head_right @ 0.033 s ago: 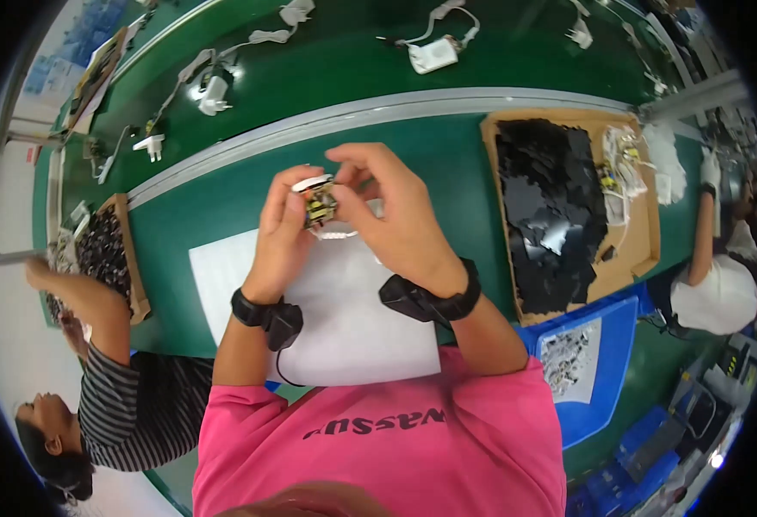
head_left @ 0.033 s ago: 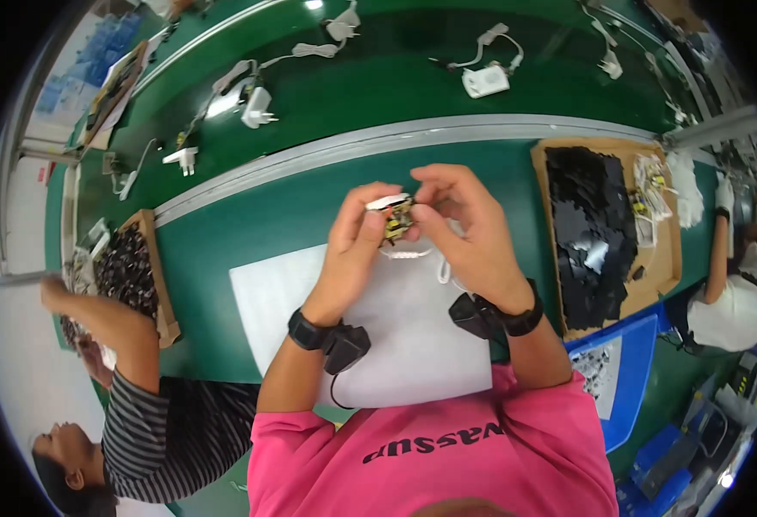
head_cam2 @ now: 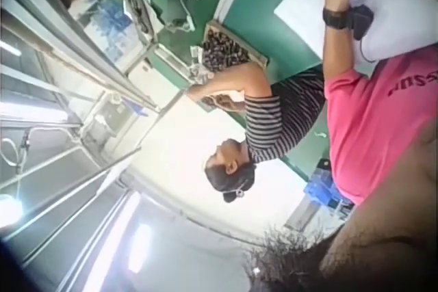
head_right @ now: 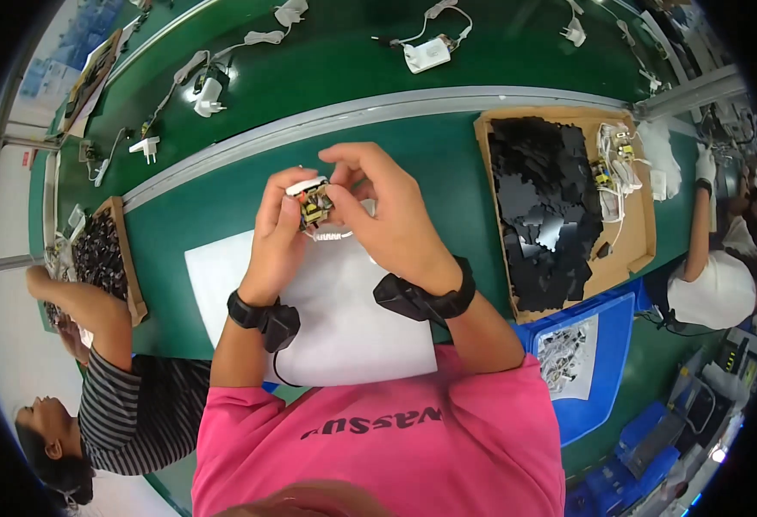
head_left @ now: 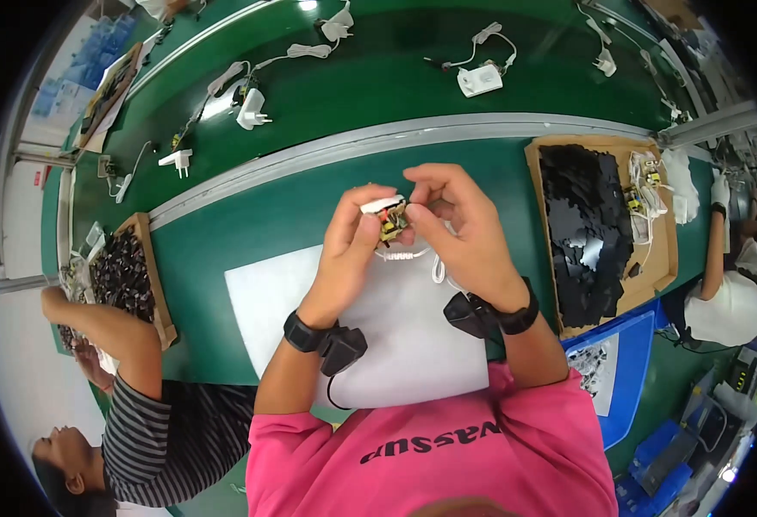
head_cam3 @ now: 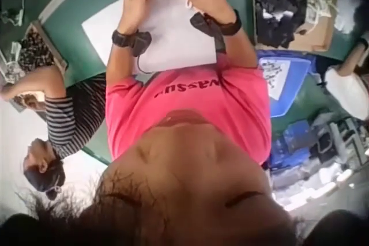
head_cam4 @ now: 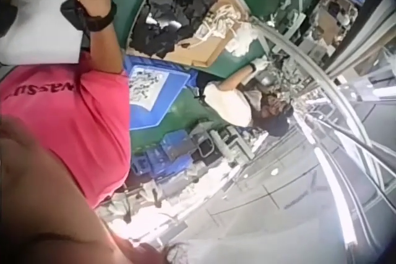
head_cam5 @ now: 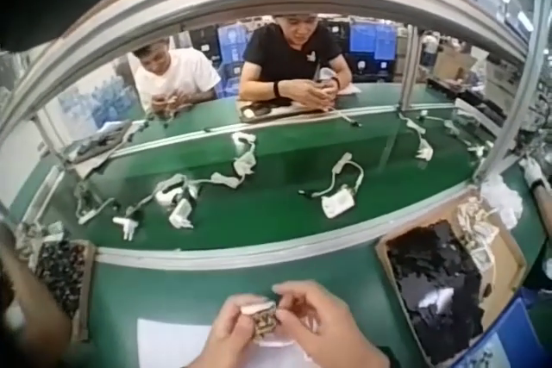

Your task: The person assembles power adapters by hand, placing a black film into a white housing, inserting a circuit board with an attached cord, and tucking the wires inside. They then press the components into place and set the assembled charger onto the green conveyor belt.

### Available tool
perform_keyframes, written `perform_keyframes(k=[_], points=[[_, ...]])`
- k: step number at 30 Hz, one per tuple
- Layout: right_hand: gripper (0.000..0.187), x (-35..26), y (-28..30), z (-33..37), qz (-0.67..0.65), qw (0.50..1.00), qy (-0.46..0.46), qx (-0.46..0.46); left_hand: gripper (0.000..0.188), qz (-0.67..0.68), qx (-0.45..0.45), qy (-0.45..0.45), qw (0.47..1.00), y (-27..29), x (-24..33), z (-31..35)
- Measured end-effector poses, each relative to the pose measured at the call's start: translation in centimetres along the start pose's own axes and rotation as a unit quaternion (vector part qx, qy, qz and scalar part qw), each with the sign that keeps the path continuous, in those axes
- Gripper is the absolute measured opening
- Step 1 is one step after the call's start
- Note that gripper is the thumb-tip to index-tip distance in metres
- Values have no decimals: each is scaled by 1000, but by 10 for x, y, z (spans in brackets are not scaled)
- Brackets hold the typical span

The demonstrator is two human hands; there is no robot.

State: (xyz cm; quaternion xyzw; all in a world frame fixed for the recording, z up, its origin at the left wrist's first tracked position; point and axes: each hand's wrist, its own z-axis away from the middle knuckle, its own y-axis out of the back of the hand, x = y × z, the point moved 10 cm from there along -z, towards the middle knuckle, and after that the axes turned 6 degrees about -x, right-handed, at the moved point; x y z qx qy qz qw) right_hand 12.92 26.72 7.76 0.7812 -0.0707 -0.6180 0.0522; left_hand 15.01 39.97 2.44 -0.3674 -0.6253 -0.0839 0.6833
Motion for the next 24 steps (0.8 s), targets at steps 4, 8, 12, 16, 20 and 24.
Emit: perform_keyframes(k=[4, 8, 12, 16, 20, 24], points=[[37, 13, -10, -1, -144, 986, -60, -52, 35, -38, -29, -10, 999, -12, -2, -5], [40, 11, -15, 9, -149, 985, -61, -59, 34, 37, -19, 2, 999, -13, -6, 6], [39, 4, -18, -1, -104, 993, -3, -48, 33, 87, -9, -9, 996, -11, -8, 1], [36, 1, -13, 13, -34, 999, 9, -35, 32, 44, -16, -1, 999, -7, -4, 1], [31, -13, -17, 1, 24, 997, 66, -24, 31, -107, -9, -40, 993, -3, 5, 0], [27, -19, -17, 2, 69, 992, 107, -8, 30, -78, 10, -27, 997, 0, 3, -1]])
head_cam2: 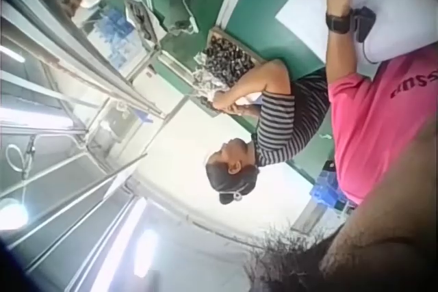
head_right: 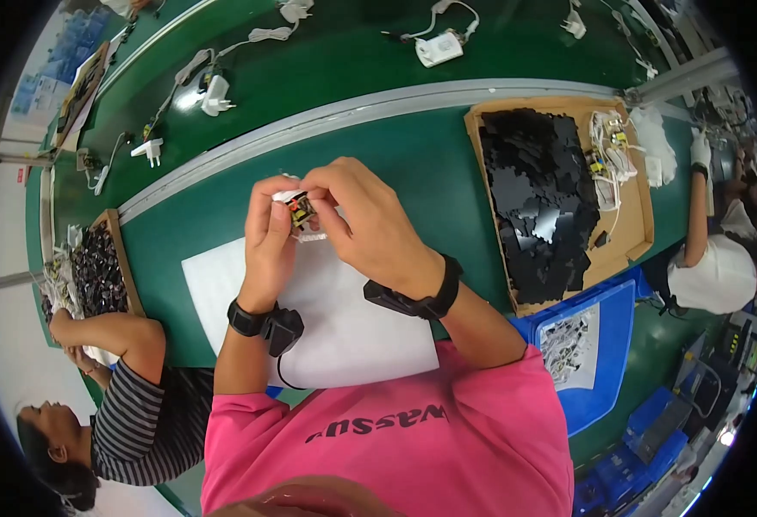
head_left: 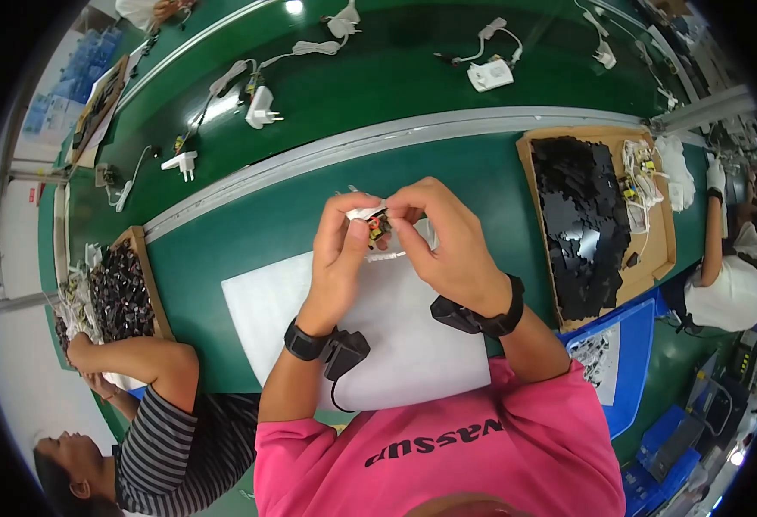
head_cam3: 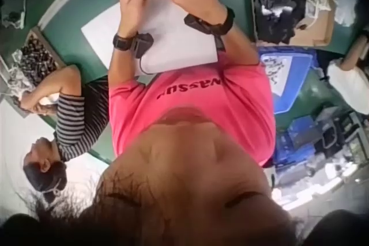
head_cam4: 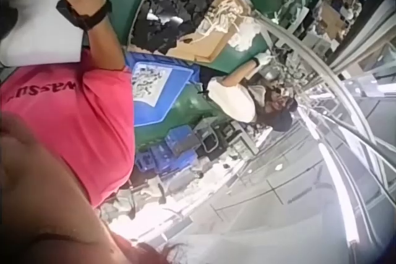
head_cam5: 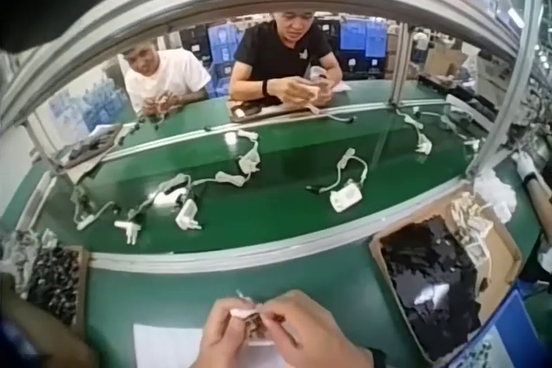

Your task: The person assembles power adapters by hand, placing a black film into a white housing, inserting a circuit board with an attached cord, and tucking the wires inside. They then press the components into place and set the assembled charger onto the green conveyor belt.

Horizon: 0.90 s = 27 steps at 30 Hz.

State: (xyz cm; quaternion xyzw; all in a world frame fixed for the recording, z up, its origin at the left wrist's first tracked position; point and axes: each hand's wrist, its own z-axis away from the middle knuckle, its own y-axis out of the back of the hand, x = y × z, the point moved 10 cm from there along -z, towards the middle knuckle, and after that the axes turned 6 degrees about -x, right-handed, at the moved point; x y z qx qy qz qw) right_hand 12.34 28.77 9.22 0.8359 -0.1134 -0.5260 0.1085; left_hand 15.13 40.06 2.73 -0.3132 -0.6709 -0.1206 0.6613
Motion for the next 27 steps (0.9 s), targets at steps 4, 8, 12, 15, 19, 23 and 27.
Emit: perform_keyframes(k=[4, 8, 12, 15, 19, 23, 27], points=[[25, -13, -6, -1, 99, 993, 60, -5, 30, 92, 17, 41, 995, 4, -9, -1], [24, -20, -14, -1, 177, 977, 112, -34, 31, 137, 53, 49, 988, 9, -7, -3], [22, -18, -13, -1, 150, 984, 87, -47, 30, 93, 49, 17, 994, 14, -5, -3], [22, 2, -2, -1, 5, 999, -23, -32, 29, 0, 43, -23, 999, 12, 5, 0], [27, 20, -6, 3, -215, 971, -93, -40, 27, -159, 42, -100, 981, 0, 23, 1], [31, 27, -14, 4, -262, 955, -115, -74, 24, -241, 34, -151, 958, -6, 32, 3], [30, 34, -13, 7, -233, 955, -172, -60, 22, -278, 43, -170, 944, -8, 35, 5]])
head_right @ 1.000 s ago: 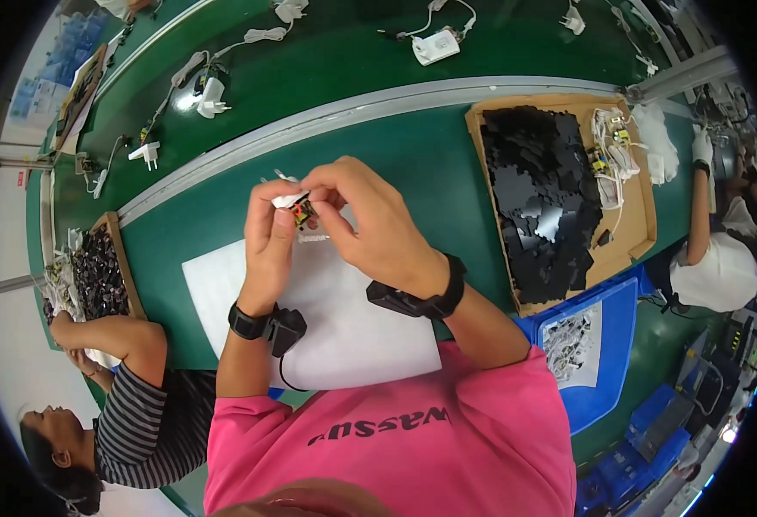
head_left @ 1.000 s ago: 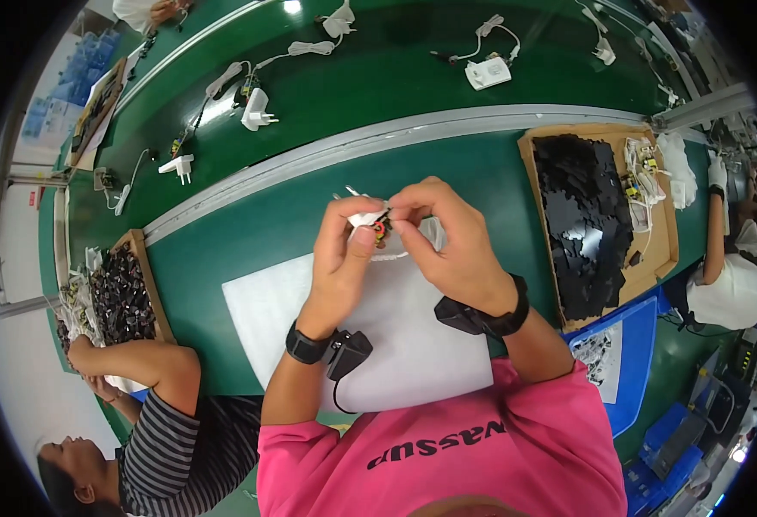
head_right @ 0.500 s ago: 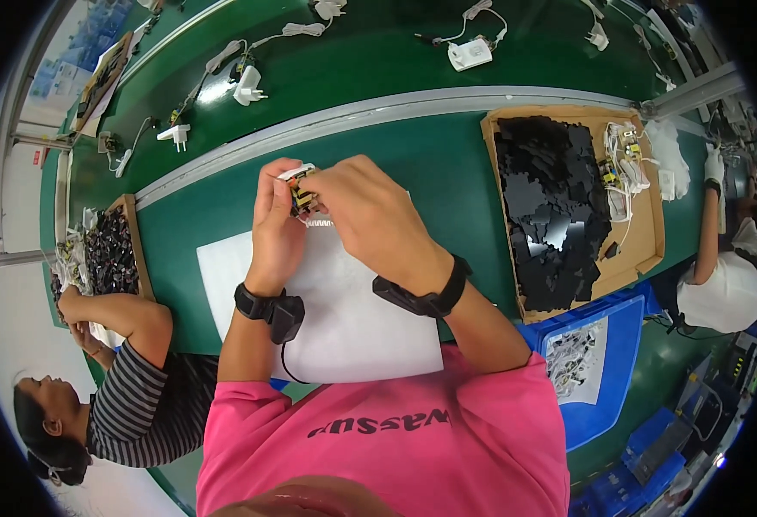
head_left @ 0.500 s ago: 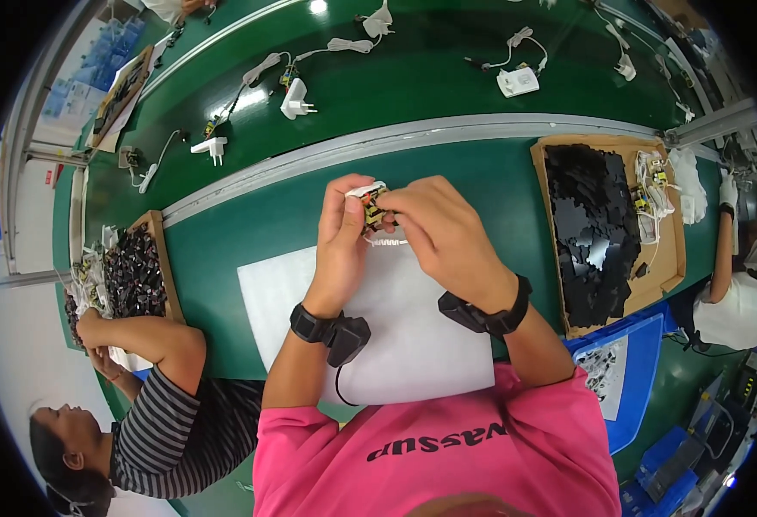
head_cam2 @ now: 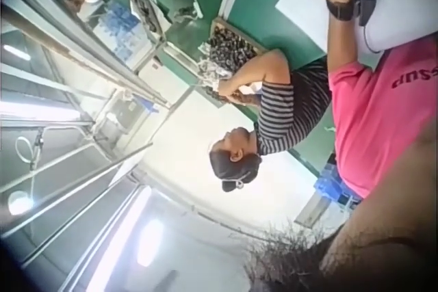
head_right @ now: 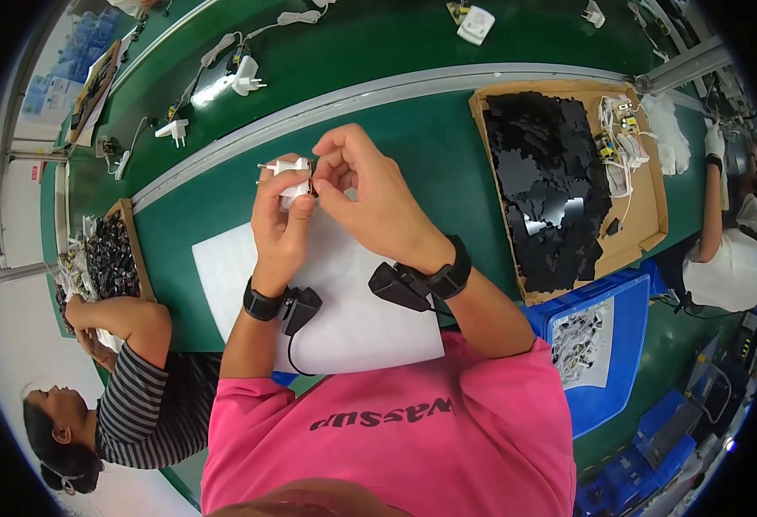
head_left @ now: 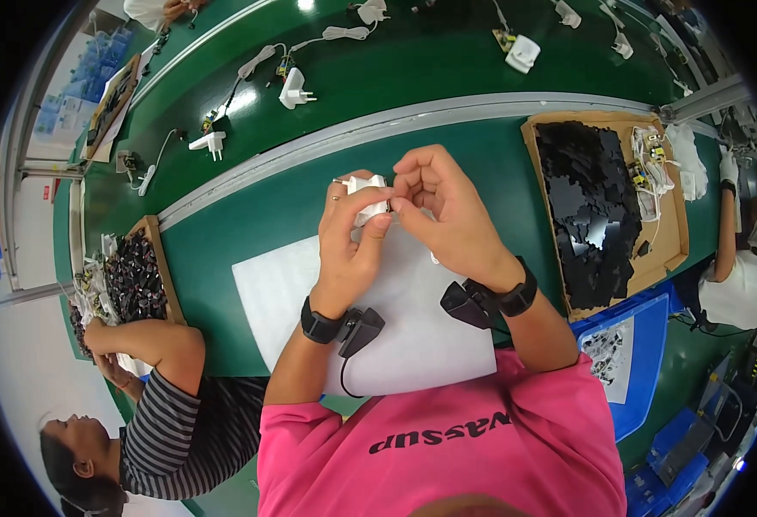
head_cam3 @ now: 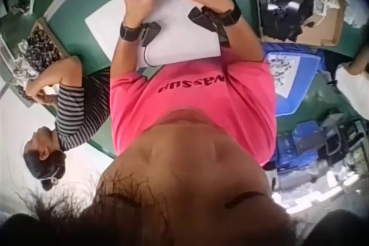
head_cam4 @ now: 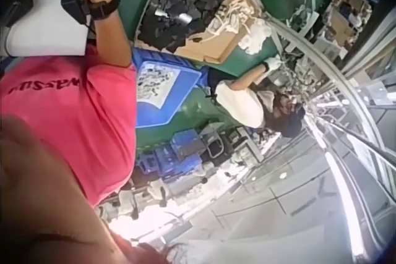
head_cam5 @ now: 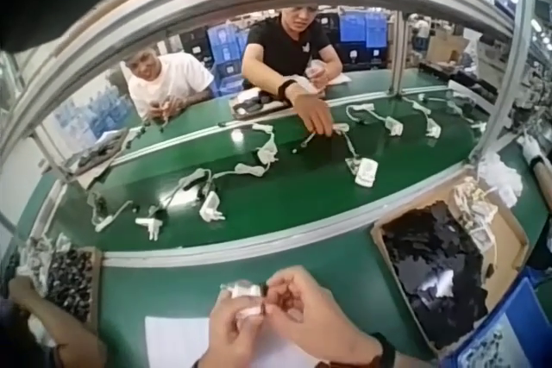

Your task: The person assembles power adapters by hand, placing a black film into a white housing, inserting a circuit board with an attached cord, and tucking the wires inside. They then press the components into place and set the assembled charger onto the green conveyor belt.

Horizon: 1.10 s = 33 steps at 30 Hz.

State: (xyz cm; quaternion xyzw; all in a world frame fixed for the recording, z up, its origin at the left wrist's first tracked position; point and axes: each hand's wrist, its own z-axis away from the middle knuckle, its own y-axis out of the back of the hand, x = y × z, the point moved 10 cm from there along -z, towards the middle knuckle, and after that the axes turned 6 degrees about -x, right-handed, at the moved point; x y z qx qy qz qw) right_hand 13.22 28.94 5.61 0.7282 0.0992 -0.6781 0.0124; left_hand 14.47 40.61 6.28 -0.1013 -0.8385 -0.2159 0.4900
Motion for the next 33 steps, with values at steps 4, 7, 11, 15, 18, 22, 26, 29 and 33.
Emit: perform_keyframes(k=[4, 7, 11, 15, 18, 22, 26, 29, 33], points=[[27, 8, 3, 0, -24, 998, -48, 21, 22, -47, -5, -23, 999, 1, 4, 0], [35, 18, -1, 0, -66, 996, -63, -21, 23, -95, -21, -47, 994, -2, 7, 1], [43, 4, -2, -3, 77, 997, -17, -8, 26, -8, -5, 7, 1000, -3, -2, 5], [49, -1, -3, -2, 135, 991, -3, -9, 30, 59, -27, 52, 997, -11, -13, 10], [46, 2, 1, -4, 81, 997, -9, -8, 30, 154, -60, 118, 979, -25, -29, 10], [43, -4, 2, -3, 101, 995, 13, -12, 27, 213, -54, 159, 963, -14, -30, 2], [41, -11, -10, -2, 168, 985, 36, -16, 27, 221, -35, 163, 961, -10, -37, 10], [40, -8, -11, -4, 191, 981, 34, -14, 28, 215, -27, 163, 963, -9, -36, 6], [39, -2, -5, -6, 187, 982, 16, 12, 31, 236, -13, 195, 952, -10, -46, 6]])
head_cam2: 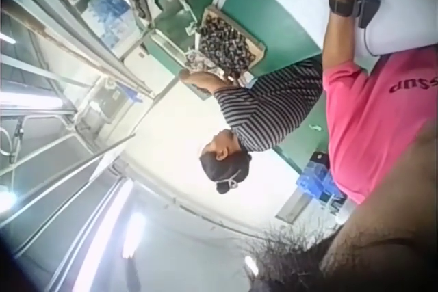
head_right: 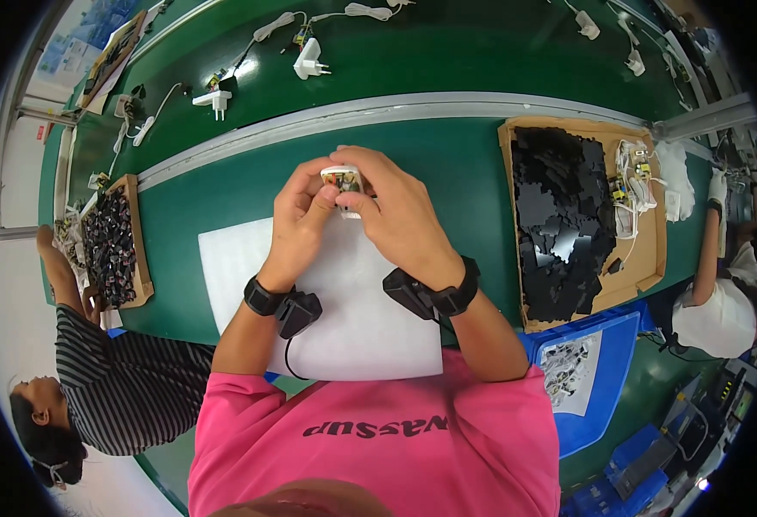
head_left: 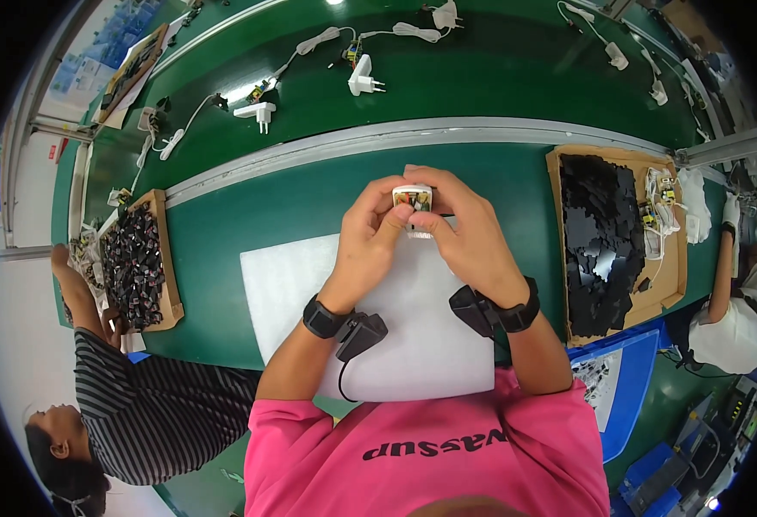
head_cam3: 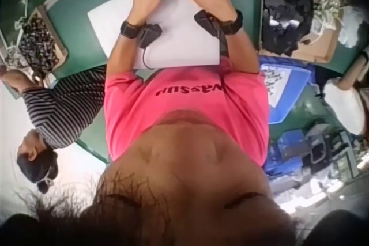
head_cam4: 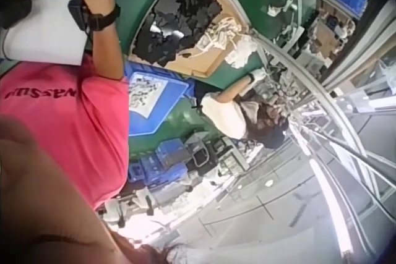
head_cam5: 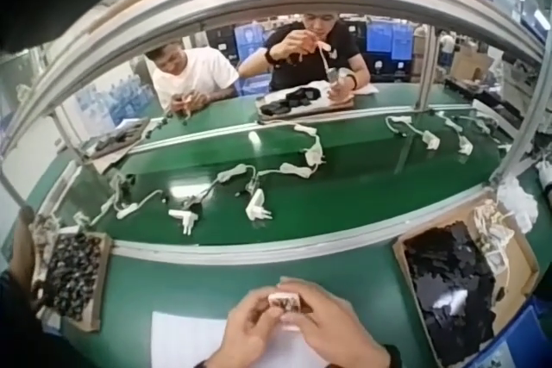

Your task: The person assembles power adapters by hand, placing a black film into a white housing, inserting a circuit board with an attached cord, and tucking the wires inside. They then press the components into place and set the assembled charger onto the green conveyor belt.

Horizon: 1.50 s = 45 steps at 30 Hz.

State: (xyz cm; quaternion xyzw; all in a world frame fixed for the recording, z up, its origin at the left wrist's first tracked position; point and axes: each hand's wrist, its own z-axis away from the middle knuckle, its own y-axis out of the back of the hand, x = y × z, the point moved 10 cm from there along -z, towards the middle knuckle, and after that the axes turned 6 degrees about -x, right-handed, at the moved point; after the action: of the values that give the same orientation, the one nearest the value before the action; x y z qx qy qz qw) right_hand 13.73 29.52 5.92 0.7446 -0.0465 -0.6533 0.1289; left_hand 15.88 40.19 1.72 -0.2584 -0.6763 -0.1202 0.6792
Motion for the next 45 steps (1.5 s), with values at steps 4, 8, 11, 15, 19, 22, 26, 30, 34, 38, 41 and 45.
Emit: perform_keyframes(k=[4, 8, 11, 15, 19, 22, 26, 30, 34, 38, 41, 45], points=[[38, -6, 8, 2, 73, 996, 13, 58, 34, 68, 9, 12, 998, 1, 0, 0], [39, -25, 8, 5, 233, 962, 101, 95, 37, 197, 14, 37, 980, -4, 0, 0], [40, -29, 4, 2, 202, 969, 127, 70, 41, 248, 25, 49, 967, 0, -3, 0], [43, -41, -11, 2, 240, 964, 110, 22, 48, 259, 46, 39, 964, 8, -2, 2], [48, -42, -11, 4, 270, 949, 148, 61, 51, 286, 45, 34, 956, 7, 2, 3], [52, -37, -20, 3, 337, 926, 161, 52, 51, 303, 41, 51, 951, 7, -2, 2], [54, -39, -19, 4, 368, 914, 163, 50, 52, 306, 30, 60, 949, 5, -2, 0], [52, -39, -18, 4, 374, 913, 158, 35, 52, 285, 13, 54, 957, 5, 1, -2], [50, -40, -21, 5, 400, 899, 171, 46, 51, 273, 9, 50, 961, 2, 5, -4], [48, -45, -34, 7, 429, 890, 156, 11, 48, 301, 45, 44, 952, 11, 5, -1], [46, -54, -33, 7, 376, 909, 182, 2, 45, 273, 31, 39, 961, 16, 6, 0], [45, -49, -11, 8, 285, 934, 203, 67, 39, 216, 20, 9, 976, 16, 3, 2]])
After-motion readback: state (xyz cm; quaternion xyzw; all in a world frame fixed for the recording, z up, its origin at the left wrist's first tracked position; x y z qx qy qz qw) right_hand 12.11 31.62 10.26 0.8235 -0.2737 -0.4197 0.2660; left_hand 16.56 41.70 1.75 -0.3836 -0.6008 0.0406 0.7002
